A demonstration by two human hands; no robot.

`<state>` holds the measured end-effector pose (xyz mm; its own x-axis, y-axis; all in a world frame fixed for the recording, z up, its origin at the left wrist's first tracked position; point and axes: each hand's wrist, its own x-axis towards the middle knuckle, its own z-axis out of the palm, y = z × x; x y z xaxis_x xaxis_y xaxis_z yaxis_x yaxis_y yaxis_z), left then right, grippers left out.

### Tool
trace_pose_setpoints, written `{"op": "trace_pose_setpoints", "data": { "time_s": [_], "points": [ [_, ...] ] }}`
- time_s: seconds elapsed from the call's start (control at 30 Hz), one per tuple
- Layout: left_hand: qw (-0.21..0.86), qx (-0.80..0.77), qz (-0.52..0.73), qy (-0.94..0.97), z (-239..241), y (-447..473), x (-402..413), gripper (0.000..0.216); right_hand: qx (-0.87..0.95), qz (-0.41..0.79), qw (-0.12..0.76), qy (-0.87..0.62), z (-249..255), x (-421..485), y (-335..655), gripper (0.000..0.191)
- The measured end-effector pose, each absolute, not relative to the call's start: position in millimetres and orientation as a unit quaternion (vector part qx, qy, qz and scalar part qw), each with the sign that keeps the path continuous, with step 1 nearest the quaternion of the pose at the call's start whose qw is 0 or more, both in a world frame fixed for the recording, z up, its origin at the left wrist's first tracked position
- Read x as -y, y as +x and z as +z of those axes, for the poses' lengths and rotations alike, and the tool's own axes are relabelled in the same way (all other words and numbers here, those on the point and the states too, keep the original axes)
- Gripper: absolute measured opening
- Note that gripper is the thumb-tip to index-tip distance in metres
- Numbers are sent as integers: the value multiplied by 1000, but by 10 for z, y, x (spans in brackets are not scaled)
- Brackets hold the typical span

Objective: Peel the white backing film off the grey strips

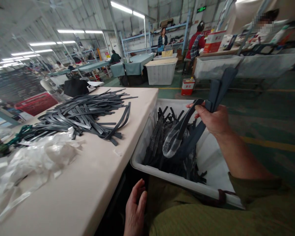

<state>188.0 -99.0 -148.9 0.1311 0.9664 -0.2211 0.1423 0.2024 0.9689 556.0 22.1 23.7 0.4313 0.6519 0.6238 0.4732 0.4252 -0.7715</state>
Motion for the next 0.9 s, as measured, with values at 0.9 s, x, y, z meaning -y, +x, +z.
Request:
{"op": "trace_pose_setpoints", "data": {
  "time_s": [0.9],
  "points": [
    [576,-561,316,503,-1829,1619,1132,53,455,746,397,-279,-582,-24,4326,82]
  ]
}}
